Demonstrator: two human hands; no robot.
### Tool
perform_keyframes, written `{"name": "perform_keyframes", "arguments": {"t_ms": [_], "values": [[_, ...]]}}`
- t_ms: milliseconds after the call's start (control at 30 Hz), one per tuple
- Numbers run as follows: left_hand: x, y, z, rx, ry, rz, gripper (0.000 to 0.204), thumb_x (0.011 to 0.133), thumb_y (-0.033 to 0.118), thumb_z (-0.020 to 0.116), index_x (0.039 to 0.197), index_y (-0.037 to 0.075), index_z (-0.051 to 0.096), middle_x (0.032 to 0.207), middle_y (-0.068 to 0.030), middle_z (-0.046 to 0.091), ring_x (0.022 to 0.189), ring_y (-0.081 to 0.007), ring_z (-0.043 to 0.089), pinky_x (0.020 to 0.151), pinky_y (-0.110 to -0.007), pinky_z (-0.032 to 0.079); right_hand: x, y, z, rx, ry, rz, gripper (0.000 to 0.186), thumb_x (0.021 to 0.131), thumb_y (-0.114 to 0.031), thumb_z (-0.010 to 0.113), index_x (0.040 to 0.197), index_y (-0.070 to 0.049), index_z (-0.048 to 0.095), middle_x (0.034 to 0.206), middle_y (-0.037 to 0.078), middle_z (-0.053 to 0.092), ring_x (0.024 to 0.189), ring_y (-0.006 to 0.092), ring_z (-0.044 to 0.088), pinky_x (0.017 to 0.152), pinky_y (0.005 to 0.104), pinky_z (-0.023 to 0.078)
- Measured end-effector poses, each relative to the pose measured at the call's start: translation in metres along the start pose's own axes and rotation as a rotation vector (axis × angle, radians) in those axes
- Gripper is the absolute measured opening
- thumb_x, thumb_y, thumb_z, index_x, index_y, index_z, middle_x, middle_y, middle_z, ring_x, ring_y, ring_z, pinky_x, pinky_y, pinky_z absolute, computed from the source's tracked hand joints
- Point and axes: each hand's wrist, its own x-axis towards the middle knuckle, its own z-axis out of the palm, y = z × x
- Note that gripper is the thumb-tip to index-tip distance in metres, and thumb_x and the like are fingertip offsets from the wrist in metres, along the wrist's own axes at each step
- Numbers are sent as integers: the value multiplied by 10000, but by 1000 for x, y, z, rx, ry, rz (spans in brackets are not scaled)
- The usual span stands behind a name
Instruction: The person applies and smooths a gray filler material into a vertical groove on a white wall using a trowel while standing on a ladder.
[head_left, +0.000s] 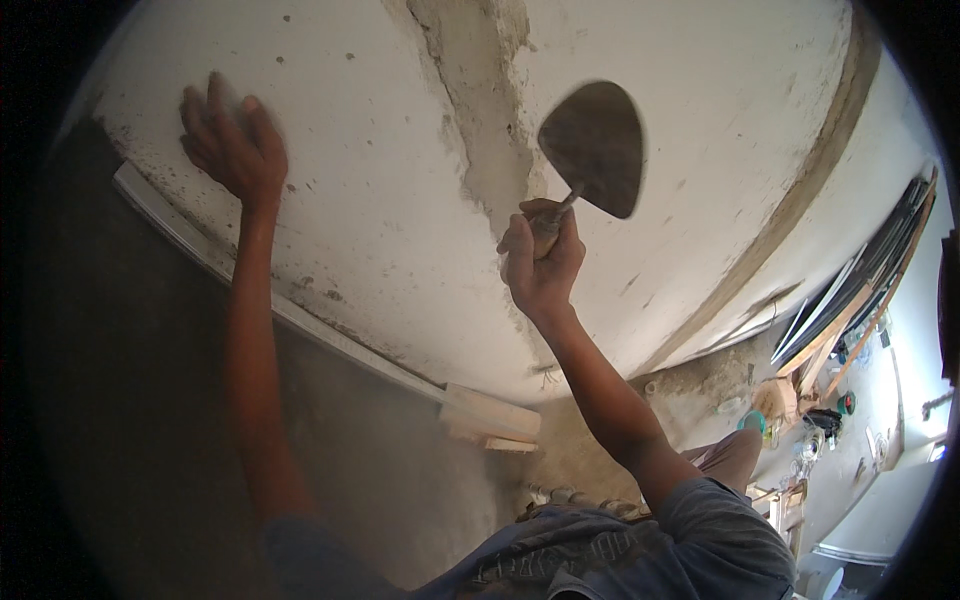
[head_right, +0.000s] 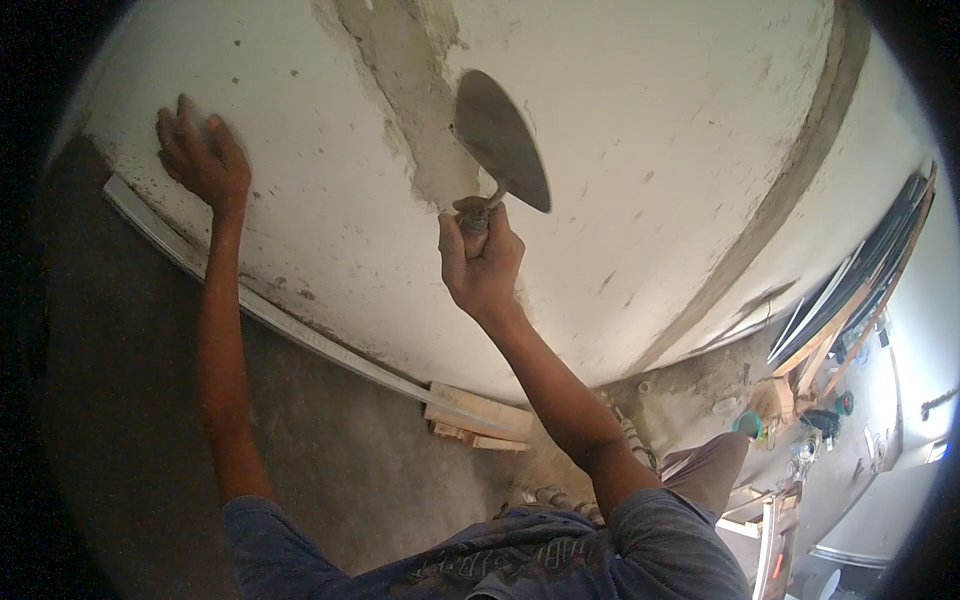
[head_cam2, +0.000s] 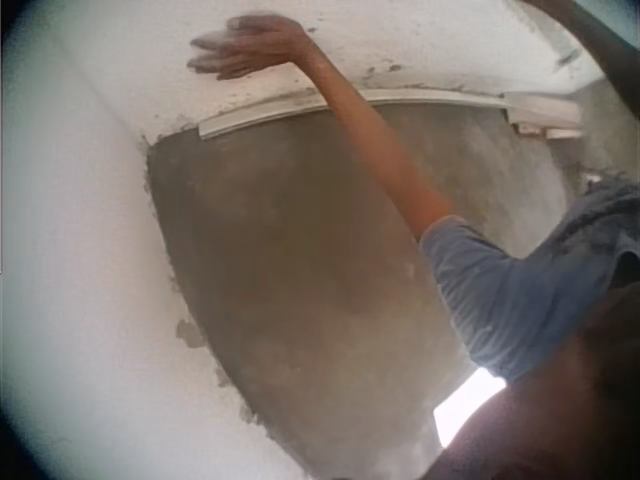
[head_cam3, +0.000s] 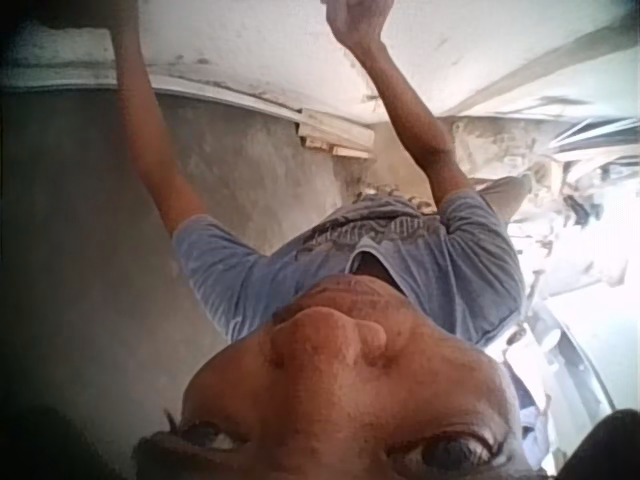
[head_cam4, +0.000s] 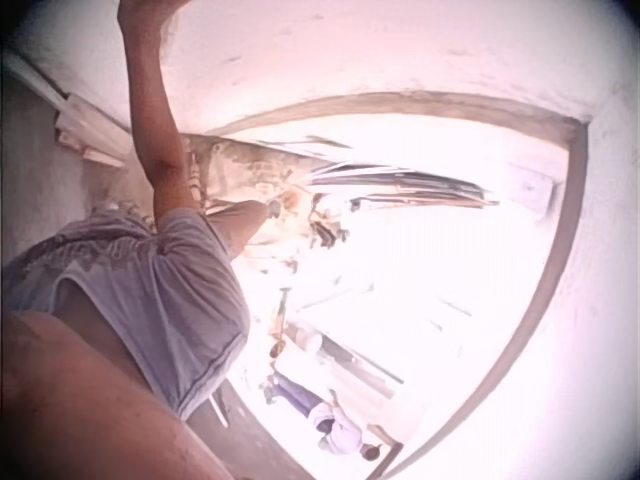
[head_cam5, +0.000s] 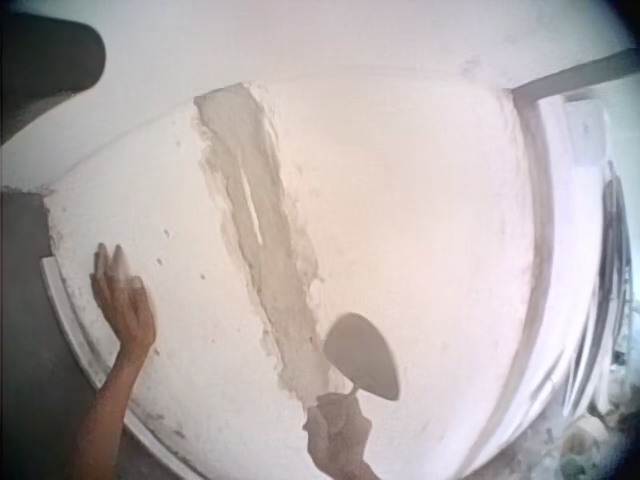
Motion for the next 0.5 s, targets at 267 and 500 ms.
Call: {"name": "perform_keyframes", "arguments": {"t_ms": [267,500], "values": [[2,5,-2,-49,-45,3,627,1025,511,413,1507,111,401,1547,-282,305,1467,-427,256,1125,-687,168,-9,25,5,58,48,8,215,949,-139,649,977,44,539,637,182,616,540,322,618,518,383,461],[-9,7,-2,-17,-99,71,714,1022,585,339,1548,103,333,1573,-287,258,1495,-447,180,1145,-698,103,0,31,13,-170,-31,-14,193,978,-157,609,1047,20,578,716,105,645,587,139,611,574,315,487]]}}
